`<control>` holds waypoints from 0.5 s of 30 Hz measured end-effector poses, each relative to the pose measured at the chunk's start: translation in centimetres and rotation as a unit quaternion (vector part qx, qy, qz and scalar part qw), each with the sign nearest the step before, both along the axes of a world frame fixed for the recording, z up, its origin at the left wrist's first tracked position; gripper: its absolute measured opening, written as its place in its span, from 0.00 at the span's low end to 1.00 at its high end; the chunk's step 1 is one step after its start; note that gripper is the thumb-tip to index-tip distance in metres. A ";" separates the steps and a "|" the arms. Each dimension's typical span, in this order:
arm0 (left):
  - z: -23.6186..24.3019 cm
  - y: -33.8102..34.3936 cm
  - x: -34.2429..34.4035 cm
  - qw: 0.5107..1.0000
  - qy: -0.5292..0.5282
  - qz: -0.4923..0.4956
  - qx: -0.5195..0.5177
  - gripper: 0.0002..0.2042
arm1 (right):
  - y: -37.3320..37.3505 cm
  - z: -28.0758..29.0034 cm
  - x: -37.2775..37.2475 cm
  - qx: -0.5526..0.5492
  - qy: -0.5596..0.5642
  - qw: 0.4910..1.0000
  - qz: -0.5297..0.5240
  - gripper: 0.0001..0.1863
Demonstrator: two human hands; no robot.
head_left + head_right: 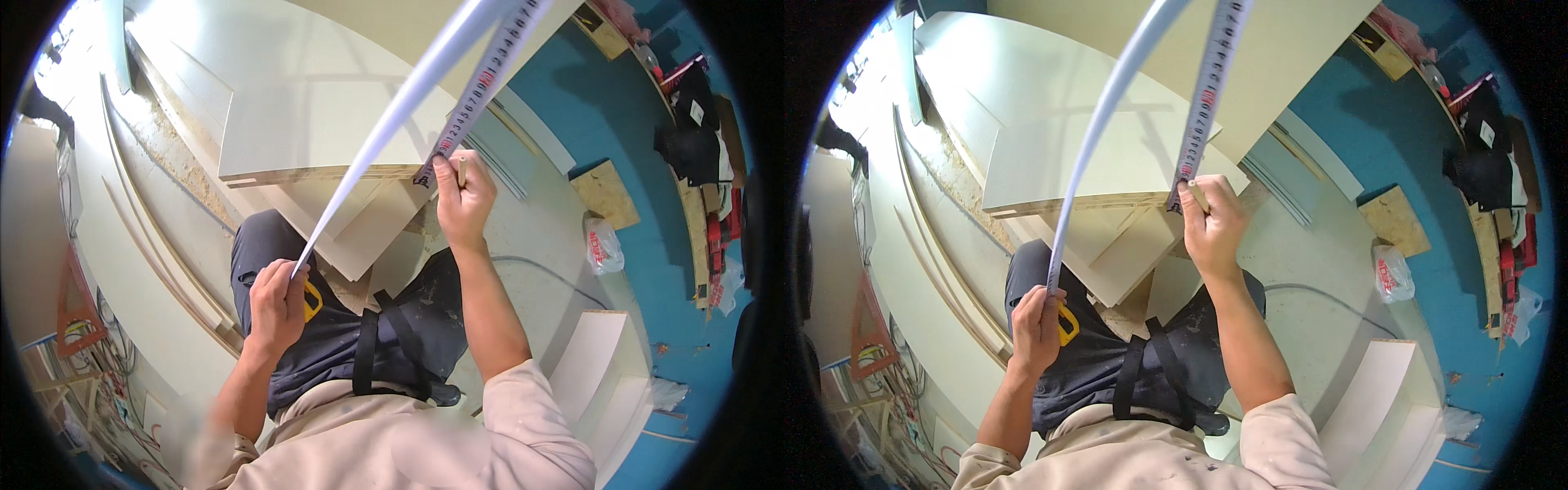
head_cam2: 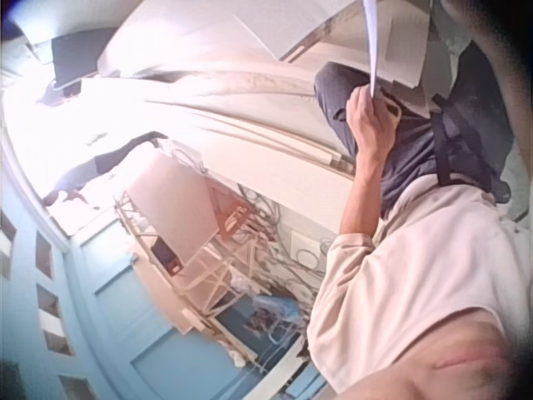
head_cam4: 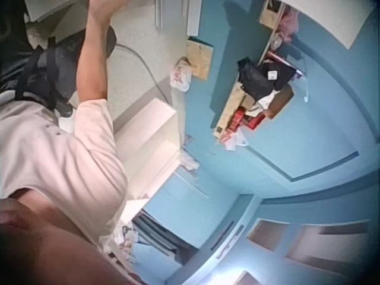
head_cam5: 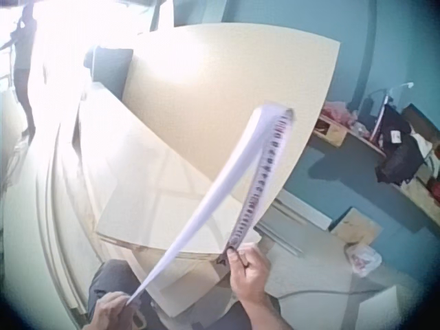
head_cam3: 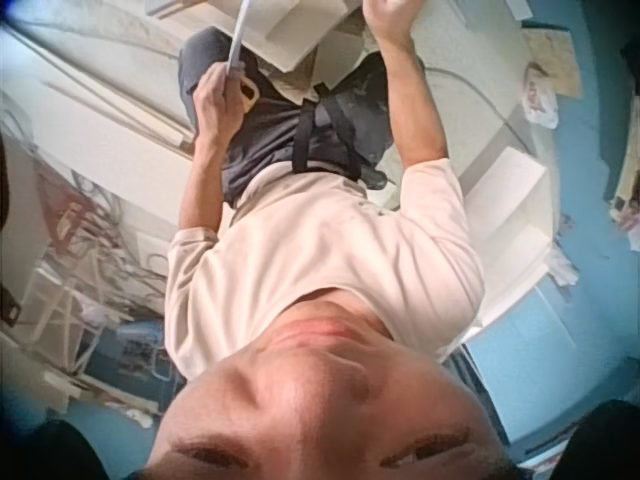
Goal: The person measures and marks white wooden panels using a tape measure and pencil. They handle multiple panels, measure dimensions, and write notes on the surfaces.
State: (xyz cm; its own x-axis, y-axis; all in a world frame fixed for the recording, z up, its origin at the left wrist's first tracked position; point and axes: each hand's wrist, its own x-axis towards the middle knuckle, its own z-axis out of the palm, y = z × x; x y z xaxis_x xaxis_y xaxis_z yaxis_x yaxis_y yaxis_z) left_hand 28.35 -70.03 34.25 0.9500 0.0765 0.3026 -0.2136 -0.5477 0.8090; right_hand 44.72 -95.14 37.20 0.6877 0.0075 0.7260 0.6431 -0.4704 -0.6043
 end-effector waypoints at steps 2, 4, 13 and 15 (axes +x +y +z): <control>0.2 0.0 0.1 1.000 0.011 0.006 -0.010 0.04 | 0.1 -0.2 -0.1 -0.011 -0.016 1.000 -0.012 0.06; -0.2 0.2 0.1 1.000 0.024 0.006 -0.014 0.05 | 0.2 0.0 -0.1 -0.024 -0.019 0.999 -0.020 0.05; -0.8 -0.4 0.0 1.000 0.009 -0.014 -0.019 0.09 | 0.5 -0.9 0.1 0.017 -0.060 0.998 -0.016 0.03; -0.4 -0.6 0.1 1.000 0.018 -0.010 -0.019 0.10 | 0.5 -1.3 0.3 0.020 -0.075 0.997 -0.017 0.03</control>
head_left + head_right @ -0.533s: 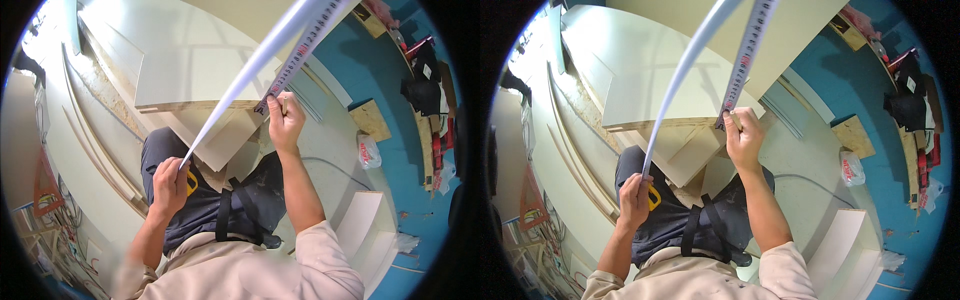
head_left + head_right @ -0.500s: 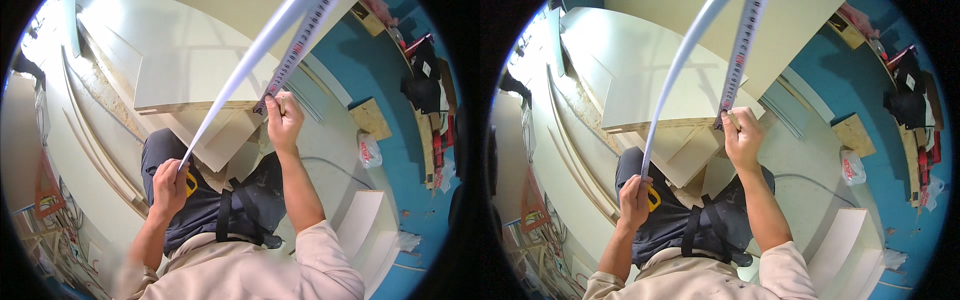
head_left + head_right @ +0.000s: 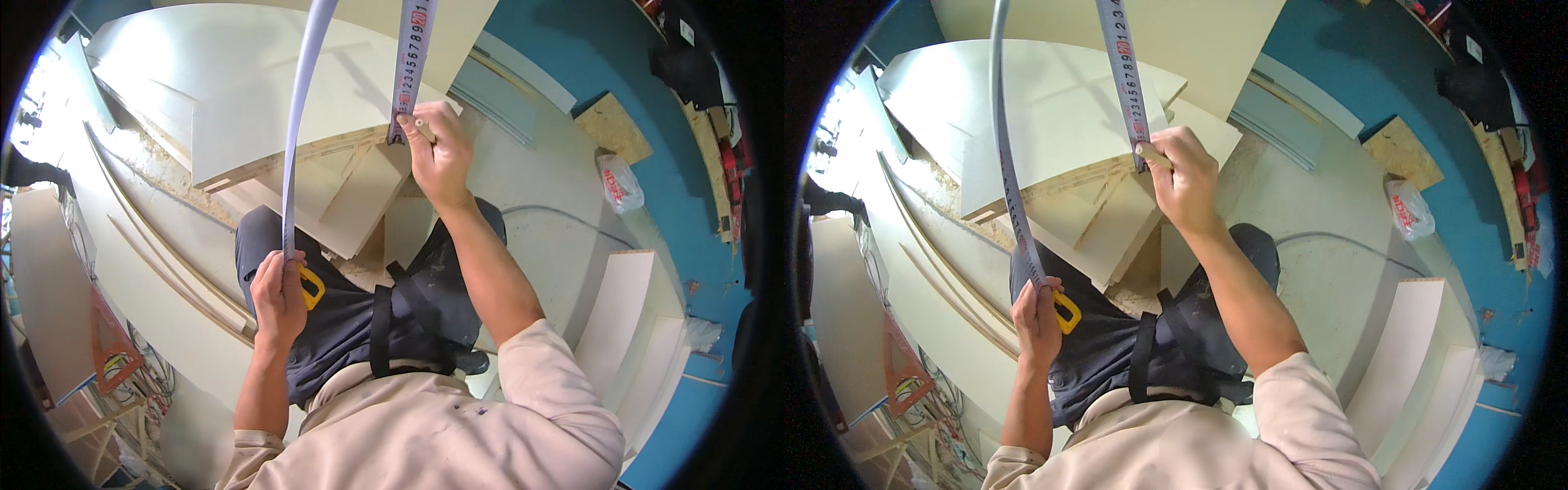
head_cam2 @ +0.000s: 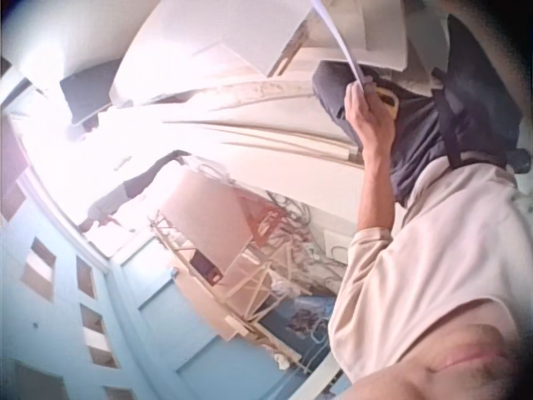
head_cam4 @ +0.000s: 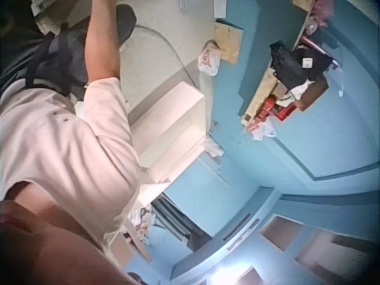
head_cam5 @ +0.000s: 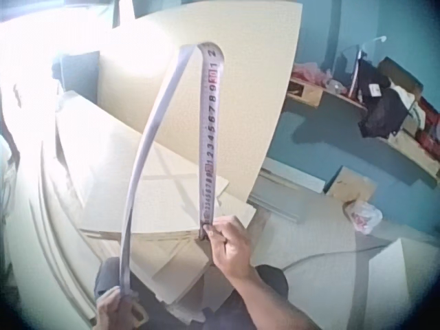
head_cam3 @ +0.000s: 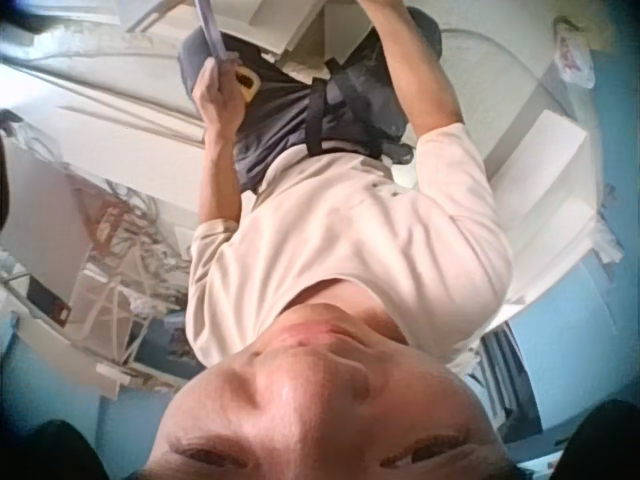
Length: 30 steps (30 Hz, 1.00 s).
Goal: The person measures and marks white wooden panels using a tape measure and pencil. They handle multiple panels, measure dimensions, and write notes on the surfaces.
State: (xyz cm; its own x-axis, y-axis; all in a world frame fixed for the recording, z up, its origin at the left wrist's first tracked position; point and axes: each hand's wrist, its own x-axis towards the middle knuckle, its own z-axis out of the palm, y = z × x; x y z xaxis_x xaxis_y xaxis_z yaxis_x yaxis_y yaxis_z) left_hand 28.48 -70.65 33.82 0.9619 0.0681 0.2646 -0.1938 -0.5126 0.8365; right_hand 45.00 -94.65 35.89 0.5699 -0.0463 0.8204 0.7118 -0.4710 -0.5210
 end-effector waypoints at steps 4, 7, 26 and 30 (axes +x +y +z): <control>-0.2 0.0 0.0 1.000 -0.002 -0.007 -0.001 0.07 | 0.1 -0.8 0.4 -0.006 -0.019 1.000 -0.020 0.03; -0.7 0.2 -0.1 1.000 0.003 -0.014 -0.006 0.08 | 0.3 -0.9 0.7 -0.012 -0.020 0.999 -0.044 0.02; -1.4 3.1 -3.3 0.993 0.116 -0.011 0.007 0.10 | -2.6 0.8 -5.7 -0.065 0.137 0.988 0.005 0.09; 0.4 5.4 -3.8 0.983 0.144 -0.046 0.105 0.06 | -3.7 1.3 -7.9 -0.137 0.132 0.982 0.001 0.06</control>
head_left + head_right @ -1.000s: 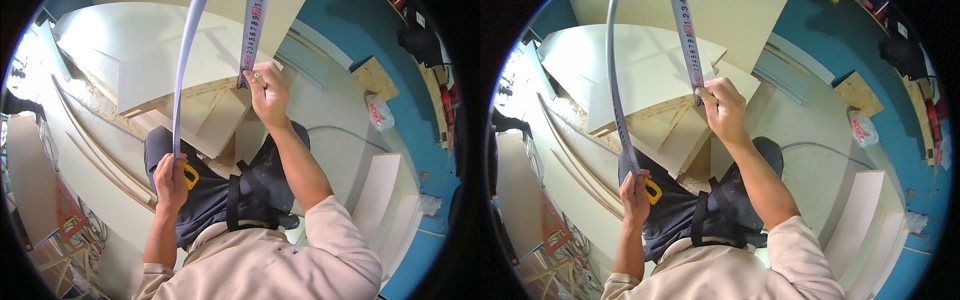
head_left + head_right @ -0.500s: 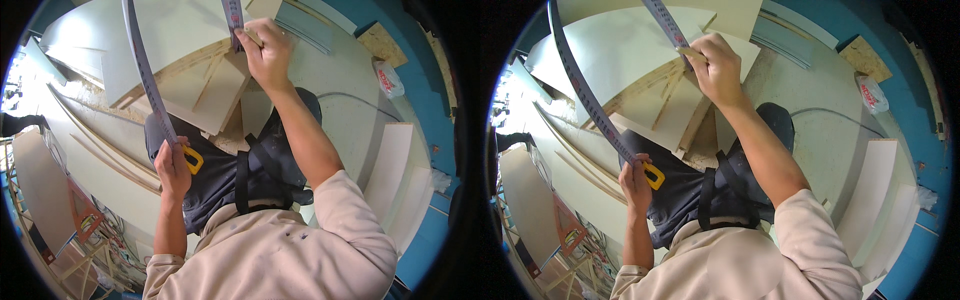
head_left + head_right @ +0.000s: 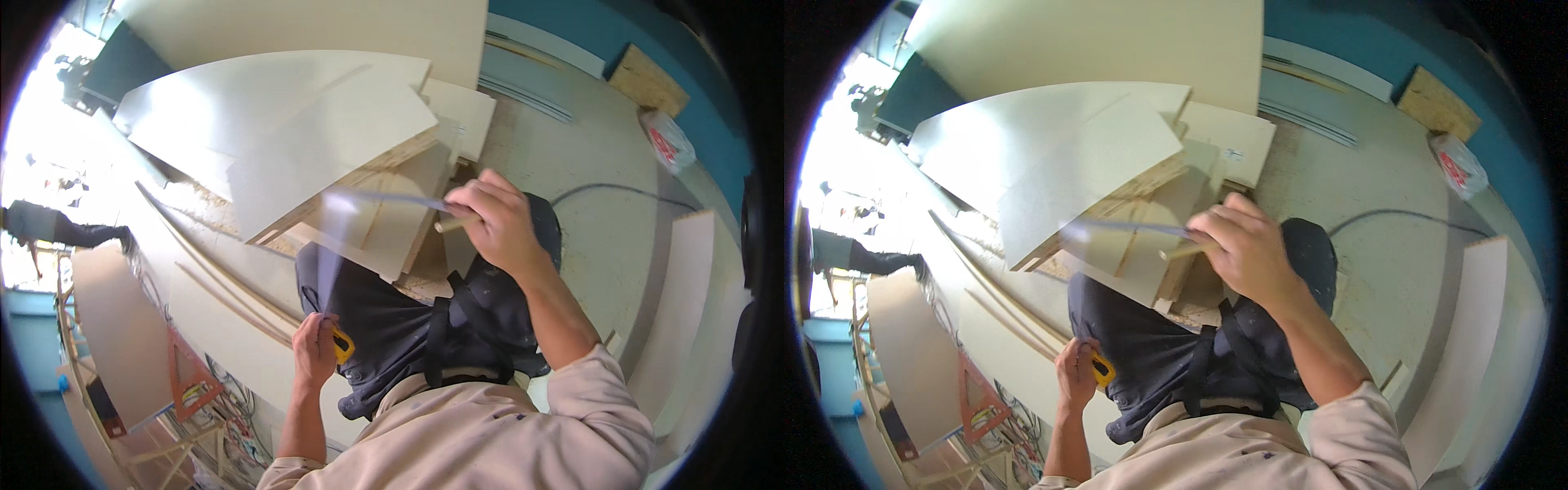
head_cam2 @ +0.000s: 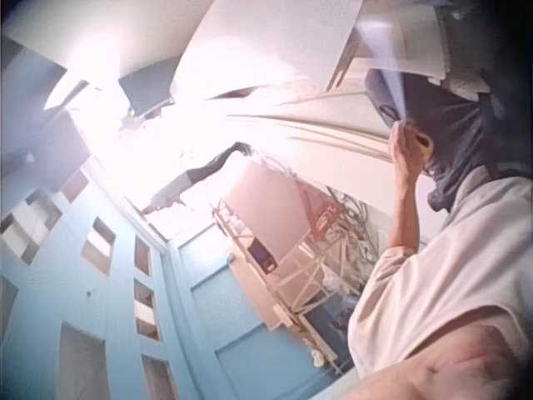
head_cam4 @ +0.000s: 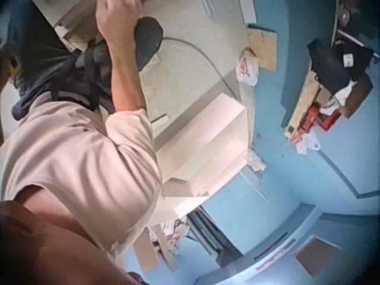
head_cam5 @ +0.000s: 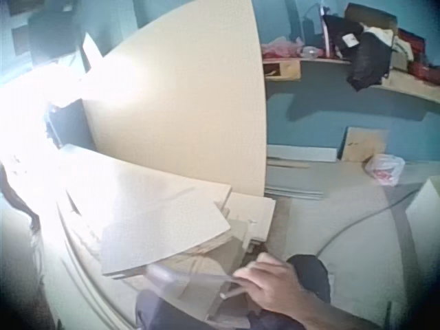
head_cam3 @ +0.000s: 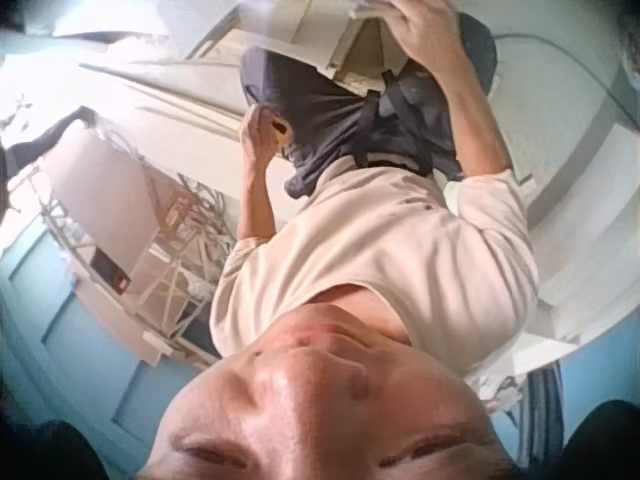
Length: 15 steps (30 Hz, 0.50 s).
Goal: The person measures and marks white wooden panels using a tape measure and pencil. They handle multiple panels, measure dimensions, and write notes on the surfaces.
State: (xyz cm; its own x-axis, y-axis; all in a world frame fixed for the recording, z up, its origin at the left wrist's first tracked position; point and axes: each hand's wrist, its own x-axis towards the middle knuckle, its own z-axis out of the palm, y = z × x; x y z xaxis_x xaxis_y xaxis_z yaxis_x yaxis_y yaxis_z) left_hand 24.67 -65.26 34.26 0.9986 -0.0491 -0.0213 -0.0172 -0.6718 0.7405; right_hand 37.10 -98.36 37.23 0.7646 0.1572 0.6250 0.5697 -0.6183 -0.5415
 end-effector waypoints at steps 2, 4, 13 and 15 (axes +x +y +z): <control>0.9 1.1 -0.1 0.990 -0.006 -0.094 0.105 0.04 | -0.9 -0.2 -1.2 -0.102 0.023 0.993 0.047 0.04; 1.3 0.8 0.2 0.984 0.014 -0.138 0.110 0.04 | -1.4 -0.9 -3.1 -0.203 0.025 0.976 0.080 0.04; 1.7 -4.9 0.6 0.986 0.116 -0.113 -0.046 0.10 | -0.1 1.1 -6.0 0.348 0.320 0.873 0.118 0.16; 2.6 -8.2 1.9 0.980 0.085 -0.154 -0.096 0.08 | 2.1 -2.6 -6.8 0.352 0.355 0.845 0.188 0.18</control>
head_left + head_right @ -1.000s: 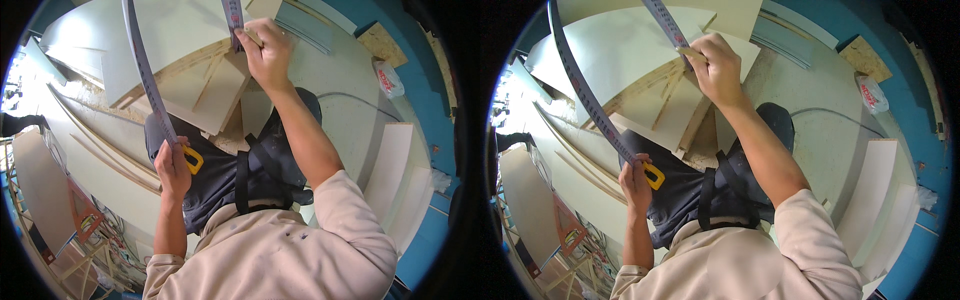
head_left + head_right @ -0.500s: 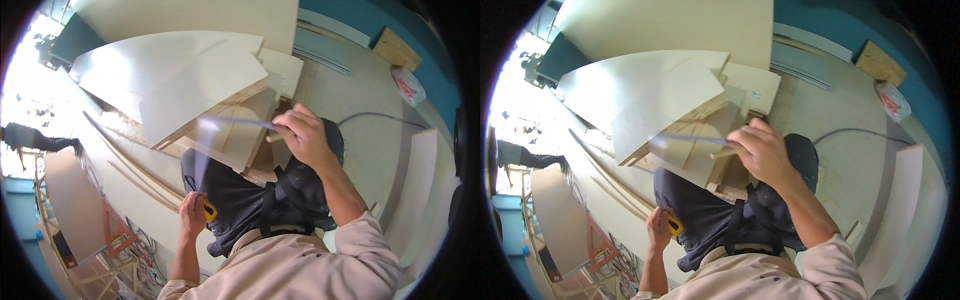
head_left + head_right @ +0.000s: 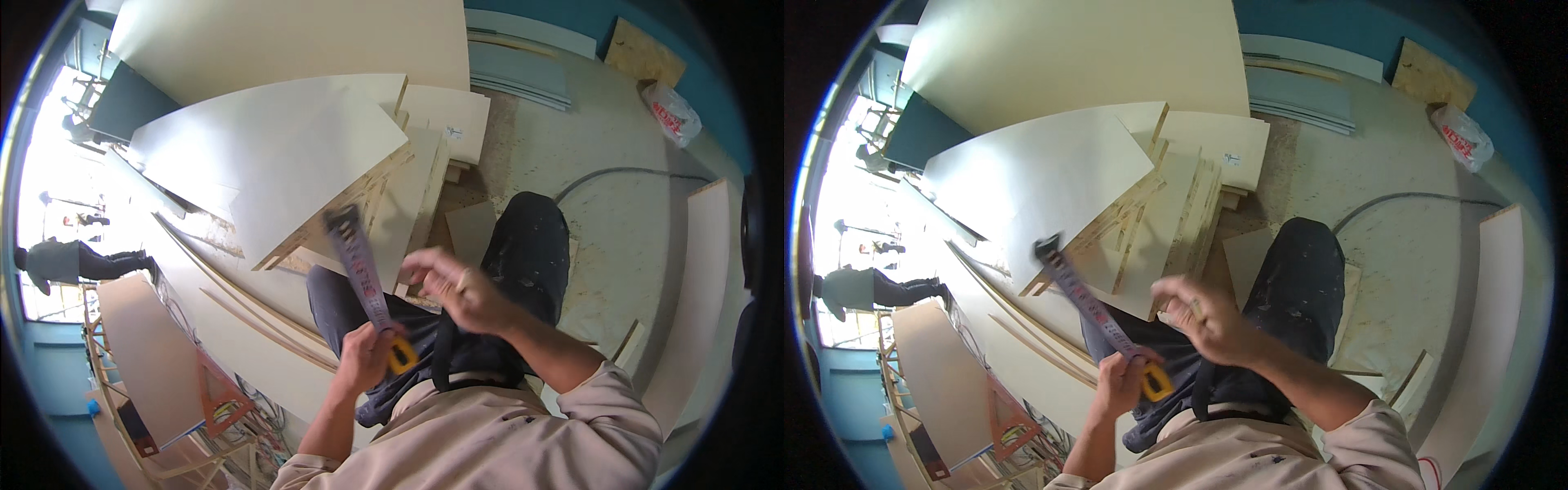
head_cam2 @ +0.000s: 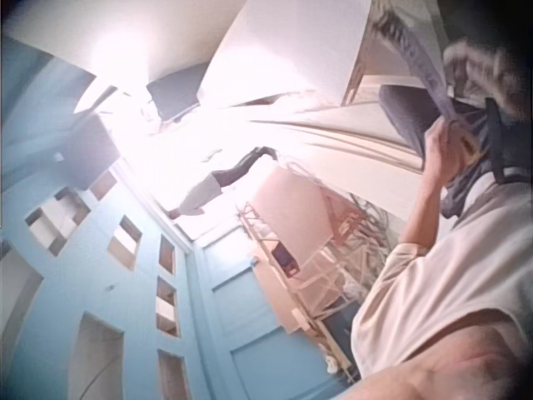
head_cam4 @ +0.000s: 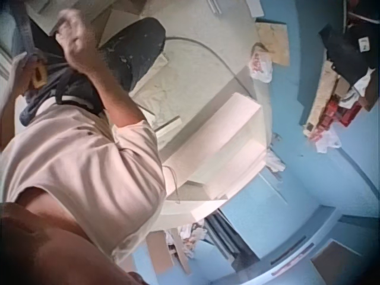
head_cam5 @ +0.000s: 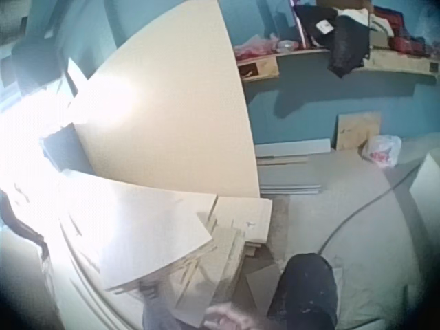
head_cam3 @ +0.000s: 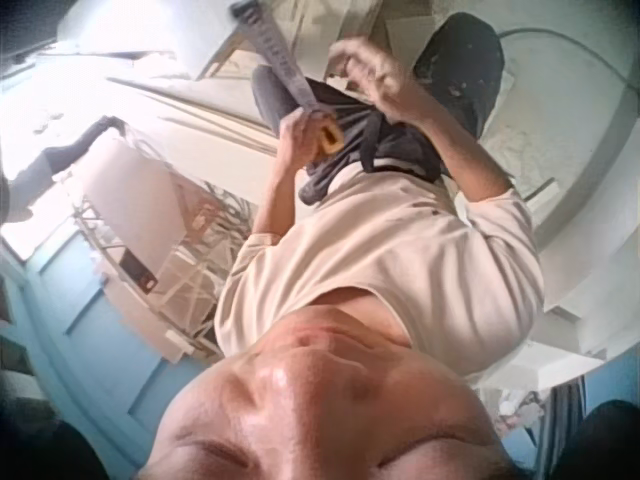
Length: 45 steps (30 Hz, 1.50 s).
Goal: The person measures and marks white wooden panels using a tape measure and pencil. They handle multiple panels, measure dimensions, and write notes on the surfaces.
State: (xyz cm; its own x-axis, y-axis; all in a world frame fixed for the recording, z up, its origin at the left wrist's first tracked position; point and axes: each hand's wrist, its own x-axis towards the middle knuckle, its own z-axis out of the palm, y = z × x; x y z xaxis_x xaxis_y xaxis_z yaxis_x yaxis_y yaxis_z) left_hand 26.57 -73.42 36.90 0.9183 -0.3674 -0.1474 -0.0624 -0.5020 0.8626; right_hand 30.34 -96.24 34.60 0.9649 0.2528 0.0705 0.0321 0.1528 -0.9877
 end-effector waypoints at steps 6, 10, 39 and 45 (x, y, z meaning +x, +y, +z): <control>-0.6 -5.3 2.1 0.985 -0.168 0.028 -0.017 0.07 | 2.0 -3.4 -1.3 0.110 0.038 0.983 0.143 0.28; -1.0 -5.2 2.6 0.987 -0.159 -0.016 -0.037 0.07 | 1.4 -2.8 -1.8 0.125 0.018 0.986 0.110 0.24; 2.1 -3.3 14.0 0.786 -0.451 0.017 0.422 0.42 | -4.5 0.3 11.3 0.242 0.244 0.939 0.022 0.15; 0.9 -1.5 13.8 0.726 -0.554 0.006 0.408 0.34 | -3.2 1.3 6.4 0.283 0.268 0.919 -0.060 0.14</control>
